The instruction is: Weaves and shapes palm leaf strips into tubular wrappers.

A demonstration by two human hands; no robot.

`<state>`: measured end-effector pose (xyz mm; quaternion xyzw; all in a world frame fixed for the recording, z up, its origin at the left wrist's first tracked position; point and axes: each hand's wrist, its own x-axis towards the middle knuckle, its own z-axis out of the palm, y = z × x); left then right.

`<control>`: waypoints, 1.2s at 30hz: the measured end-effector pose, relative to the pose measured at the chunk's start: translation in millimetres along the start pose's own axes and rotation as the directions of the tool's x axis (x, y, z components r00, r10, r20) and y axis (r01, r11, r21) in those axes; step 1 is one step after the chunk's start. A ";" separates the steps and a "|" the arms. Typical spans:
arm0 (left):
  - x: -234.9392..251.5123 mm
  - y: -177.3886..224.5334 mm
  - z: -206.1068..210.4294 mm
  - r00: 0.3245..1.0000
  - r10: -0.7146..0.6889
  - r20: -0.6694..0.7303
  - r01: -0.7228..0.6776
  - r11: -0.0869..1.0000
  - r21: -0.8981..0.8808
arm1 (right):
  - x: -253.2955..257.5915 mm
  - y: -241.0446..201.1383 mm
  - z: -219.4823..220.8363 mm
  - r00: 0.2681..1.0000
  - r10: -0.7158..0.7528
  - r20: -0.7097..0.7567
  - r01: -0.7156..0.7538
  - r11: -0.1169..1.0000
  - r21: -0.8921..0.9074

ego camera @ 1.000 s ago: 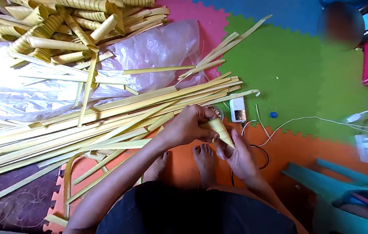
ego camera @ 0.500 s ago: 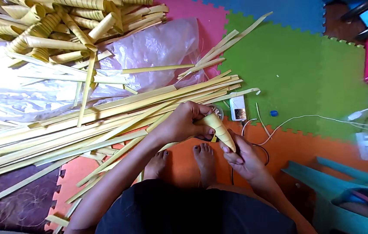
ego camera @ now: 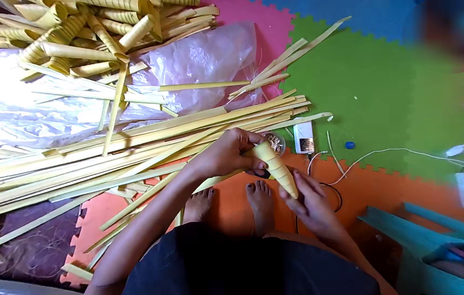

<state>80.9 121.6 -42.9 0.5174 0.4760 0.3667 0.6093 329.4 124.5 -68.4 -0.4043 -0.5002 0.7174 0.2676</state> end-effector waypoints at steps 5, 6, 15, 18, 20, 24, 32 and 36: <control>4.0 4.5 -13.0 1.000 -0.012 0.019 0.012 1.000 -0.007 | 4.7 18.4 -10.4 0.895 -0.436 0.093 0.431 0.793 -0.431; 3.3 3.9 -12.1 1.000 -0.014 0.019 0.014 1.000 -0.008 | 4.4 18.1 -10.1 0.909 -0.409 0.075 0.403 0.821 -0.405; -3.3 -7.9 4.2 0.996 -0.065 -0.063 0.064 0.998 -0.012 | 1.0 24.6 -12.0 0.948 -0.315 0.039 0.306 0.875 -0.376; -1.0 -7.3 -8.7 0.994 -0.106 0.023 0.106 0.994 -0.023 | -2.0 14.6 -8.5 0.992 0.125 0.013 -0.126 0.991 0.056; -0.2 -8.2 -10.2 0.995 -0.103 0.017 0.103 0.994 -0.022 | -2.6 28.9 -13.8 0.976 -0.218 0.017 0.215 0.944 -0.251; -0.4 -9.2 -13.1 0.996 -0.086 0.031 0.087 0.995 -0.040 | -2.8 27.6 -17.4 0.971 -0.238 0.027 0.235 0.926 -0.296; -5.1 -14.5 -2.9 0.997 -0.040 -0.068 0.036 0.998 -0.057 | -6.7 33.9 -24.2 0.917 -0.389 0.087 0.379 0.782 -0.494; -1.3 -7.7 -14.6 0.995 -0.100 -0.007 0.099 0.992 -0.080 | -10.4 15.0 -16.8 0.992 0.126 0.020 -0.127 0.990 0.064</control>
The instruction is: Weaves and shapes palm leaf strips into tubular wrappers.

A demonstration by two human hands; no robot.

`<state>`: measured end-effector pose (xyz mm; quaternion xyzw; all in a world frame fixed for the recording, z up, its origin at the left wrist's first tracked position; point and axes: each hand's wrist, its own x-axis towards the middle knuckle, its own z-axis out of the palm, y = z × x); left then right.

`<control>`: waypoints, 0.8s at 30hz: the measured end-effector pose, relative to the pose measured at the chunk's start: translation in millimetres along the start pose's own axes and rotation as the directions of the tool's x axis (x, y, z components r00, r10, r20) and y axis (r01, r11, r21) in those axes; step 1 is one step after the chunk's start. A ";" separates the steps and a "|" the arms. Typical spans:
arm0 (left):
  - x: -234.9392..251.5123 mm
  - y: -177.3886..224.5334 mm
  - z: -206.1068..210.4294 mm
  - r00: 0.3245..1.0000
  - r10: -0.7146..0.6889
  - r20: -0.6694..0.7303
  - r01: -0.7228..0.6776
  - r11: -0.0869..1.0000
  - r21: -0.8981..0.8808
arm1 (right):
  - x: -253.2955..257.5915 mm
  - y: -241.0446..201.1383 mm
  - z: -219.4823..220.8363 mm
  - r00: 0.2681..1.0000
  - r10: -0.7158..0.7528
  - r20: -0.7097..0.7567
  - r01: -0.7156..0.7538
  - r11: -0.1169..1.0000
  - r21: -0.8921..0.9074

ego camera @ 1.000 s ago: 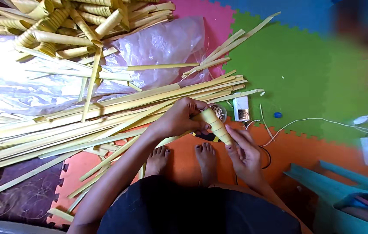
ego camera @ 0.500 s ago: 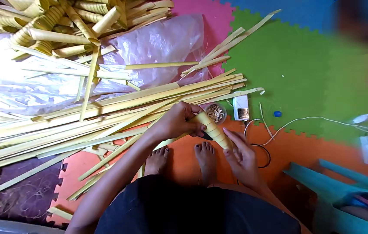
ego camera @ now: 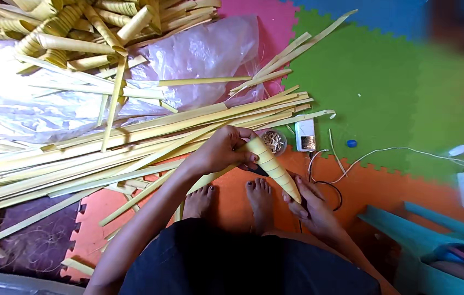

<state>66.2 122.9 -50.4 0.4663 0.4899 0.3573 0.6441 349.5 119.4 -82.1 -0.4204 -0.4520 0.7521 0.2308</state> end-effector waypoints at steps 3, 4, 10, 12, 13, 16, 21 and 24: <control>-0.2 -2.0 1.4 0.999 0.028 -0.036 -0.028 1.000 0.009 | 6.9 19.9 -13.1 0.857 -0.501 0.120 0.486 0.710 -0.510; -3.3 -6.6 9.5 0.997 0.046 -0.062 -0.045 0.999 0.021 | 7.2 20.5 -14.7 0.846 -0.516 0.134 0.498 0.676 -0.543; -2.0 -9.1 5.3 0.998 0.066 -0.017 -0.066 0.997 0.027 | 1.3 13.4 -12.3 0.958 -0.288 -0.002 0.278 0.925 -0.260; -0.2 -3.6 -4.2 0.999 0.053 -0.012 -0.053 0.998 0.014 | 5.8 22.2 -19.3 0.843 -0.523 0.122 0.497 0.674 -0.546; -3.3 -6.7 4.3 0.997 0.058 -0.053 -0.057 0.998 0.027 | 4.3 21.6 -18.7 0.862 -0.494 0.116 0.475 0.705 -0.527; -11.9 -28.9 30.3 0.986 0.100 -0.132 -0.097 0.995 0.031 | -6.0 2.5 -6.1 0.999 0.036 0.005 -0.036 0.999 -0.035; -13.5 6.0 28.8 0.982 0.060 -0.181 -0.058 0.998 0.020 | 2.0 20.6 -21.8 0.883 -0.454 0.116 0.447 0.743 -0.498; -12.6 4.6 26.7 0.987 0.068 -0.145 -0.066 0.998 0.016 | -4.6 4.1 -11.8 0.999 -0.045 -0.003 0.044 0.992 -0.120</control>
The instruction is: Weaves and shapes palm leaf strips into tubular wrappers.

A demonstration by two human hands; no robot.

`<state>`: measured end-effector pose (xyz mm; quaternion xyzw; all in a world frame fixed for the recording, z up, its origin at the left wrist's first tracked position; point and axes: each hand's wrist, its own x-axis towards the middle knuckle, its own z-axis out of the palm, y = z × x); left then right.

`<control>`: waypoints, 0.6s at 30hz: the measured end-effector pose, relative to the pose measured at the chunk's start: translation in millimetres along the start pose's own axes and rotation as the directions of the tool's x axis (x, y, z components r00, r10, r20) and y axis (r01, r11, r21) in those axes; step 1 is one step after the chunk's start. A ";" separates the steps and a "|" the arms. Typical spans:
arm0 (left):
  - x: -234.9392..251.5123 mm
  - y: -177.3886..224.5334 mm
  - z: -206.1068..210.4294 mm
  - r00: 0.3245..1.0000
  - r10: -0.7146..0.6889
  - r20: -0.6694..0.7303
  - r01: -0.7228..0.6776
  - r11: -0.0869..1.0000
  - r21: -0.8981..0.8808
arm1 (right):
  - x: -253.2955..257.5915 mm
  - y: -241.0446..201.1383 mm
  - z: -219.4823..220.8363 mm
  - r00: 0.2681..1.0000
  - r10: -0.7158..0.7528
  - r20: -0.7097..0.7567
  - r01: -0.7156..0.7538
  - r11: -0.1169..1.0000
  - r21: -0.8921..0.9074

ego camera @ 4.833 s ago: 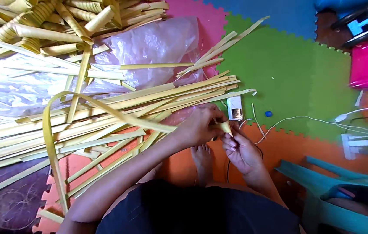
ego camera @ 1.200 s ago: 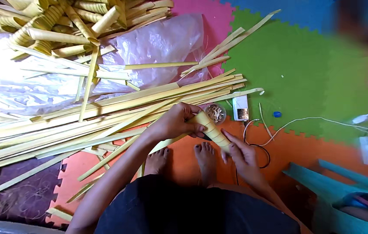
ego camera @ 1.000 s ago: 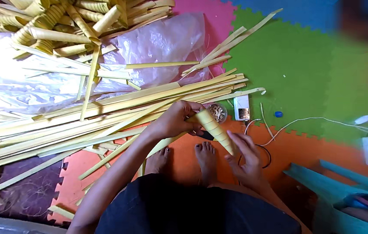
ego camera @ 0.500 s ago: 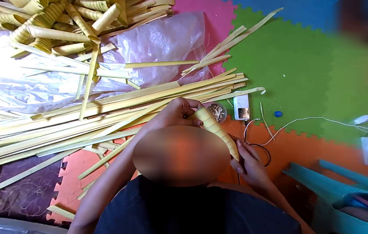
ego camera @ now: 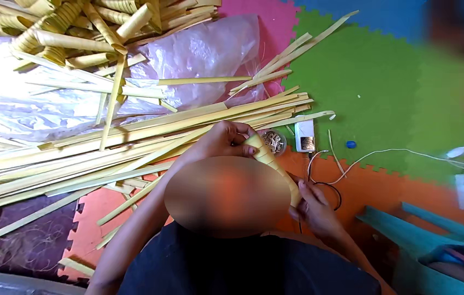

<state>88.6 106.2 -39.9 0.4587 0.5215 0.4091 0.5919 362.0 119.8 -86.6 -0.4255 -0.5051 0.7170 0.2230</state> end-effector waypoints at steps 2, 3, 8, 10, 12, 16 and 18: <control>13.9 -5.7 -26.1 0.987 0.010 0.159 -0.005 0.999 -0.036 | -1.9 -6.8 2.5 0.979 0.200 0.048 -0.206 0.950 0.236; 13.4 -8.1 -24.6 0.992 0.019 0.128 -0.014 0.999 -0.038 | -3.0 -2.9 2.3 0.992 0.125 0.025 -0.127 0.976 0.178; 8.1 -3.0 -20.3 0.997 0.016 0.070 -0.014 0.999 -0.031 | 0.8 17.4 -8.0 0.938 -0.345 0.020 0.336 0.896 -0.291; -3.9 -11.1 2.8 1.000 0.007 0.011 -0.006 1.000 -0.022 | -4.9 -1.0 -2.9 0.997 0.076 0.028 -0.079 0.993 0.091; -2.4 -16.1 1.5 0.999 0.013 0.041 -0.012 1.000 -0.018 | -6.1 -2.9 -3.5 0.987 0.139 0.075 -0.152 0.966 0.211; 17.8 -3.5 -38.9 0.983 0.041 0.176 -0.034 0.999 -0.042 | 4.8 19.2 -13.1 0.909 -0.412 0.067 0.411 0.855 -0.317; 6.9 -0.4 -14.4 0.999 0.029 0.039 -0.027 0.999 -0.031 | -0.5 10.2 -10.2 0.987 -0.153 0.040 0.155 0.987 -0.033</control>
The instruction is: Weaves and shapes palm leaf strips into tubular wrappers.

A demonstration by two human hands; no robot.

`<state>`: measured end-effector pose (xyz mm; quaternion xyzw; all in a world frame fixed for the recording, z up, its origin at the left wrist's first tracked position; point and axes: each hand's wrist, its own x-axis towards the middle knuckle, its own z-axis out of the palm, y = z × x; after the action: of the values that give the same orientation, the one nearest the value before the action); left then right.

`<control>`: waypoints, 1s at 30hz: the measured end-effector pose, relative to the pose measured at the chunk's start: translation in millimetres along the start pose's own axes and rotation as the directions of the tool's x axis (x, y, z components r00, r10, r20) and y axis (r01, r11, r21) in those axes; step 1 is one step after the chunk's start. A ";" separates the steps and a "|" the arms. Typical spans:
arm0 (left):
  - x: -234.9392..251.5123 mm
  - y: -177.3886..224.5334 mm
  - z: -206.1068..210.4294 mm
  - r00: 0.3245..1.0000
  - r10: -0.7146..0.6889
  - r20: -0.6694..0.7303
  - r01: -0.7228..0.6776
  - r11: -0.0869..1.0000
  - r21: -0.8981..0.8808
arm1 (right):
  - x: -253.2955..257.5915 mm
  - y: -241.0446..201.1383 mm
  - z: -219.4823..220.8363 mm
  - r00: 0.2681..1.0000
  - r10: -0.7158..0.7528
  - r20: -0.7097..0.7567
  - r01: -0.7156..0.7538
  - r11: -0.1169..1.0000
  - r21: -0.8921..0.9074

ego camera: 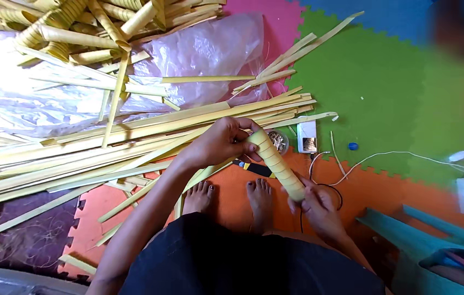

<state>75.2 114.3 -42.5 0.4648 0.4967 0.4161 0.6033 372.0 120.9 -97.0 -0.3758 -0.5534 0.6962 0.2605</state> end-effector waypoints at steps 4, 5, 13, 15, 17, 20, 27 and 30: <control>-16.7 10.6 25.9 0.993 -0.040 -0.108 0.037 0.999 -0.032 | -4.6 -9.8 2.5 0.967 0.240 0.091 -0.257 0.899 0.355; -10.4 7.5 9.9 0.999 -0.024 -0.030 0.022 0.999 -0.050 | -4.5 -5.3 3.7 0.997 0.082 0.003 -0.082 0.987 0.139; 6.1 6.3 -24.6 0.978 0.029 0.207 -0.025 0.999 -0.024 | -6.3 -16.9 -6.7 0.866 0.377 0.329 -0.500 0.687 0.528; 10.7 6.2 -35.3 0.966 0.059 0.252 -0.052 0.998 -0.035 | -4.9 -17.7 -5.3 0.865 0.356 0.353 -0.501 0.638 0.585; 9.9 7.3 -35.5 0.982 0.069 0.175 -0.067 0.998 -0.015 | -3.1 -12.6 1.8 0.990 0.116 0.076 -0.130 0.967 0.221; 7.8 7.2 -28.4 0.989 0.106 0.100 -0.109 0.994 0.025 | 5.7 1.5 -2.5 0.957 -0.289 -0.021 0.267 0.909 -0.321; -19.5 22.0 27.9 0.893 0.387 -0.229 -0.357 0.920 0.163 | -1.7 -19.7 2.9 0.907 0.291 0.304 -0.386 0.862 0.327; -8.6 2.1 -4.4 0.838 0.538 -0.093 -0.525 0.841 0.133 | 13.4 -25.7 1.4 0.981 0.128 0.146 -0.142 0.985 0.095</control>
<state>69.4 107.2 -39.0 0.5873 0.4059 0.5698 0.4071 361.6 136.9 -75.1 -0.3485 -0.5060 0.7651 0.1927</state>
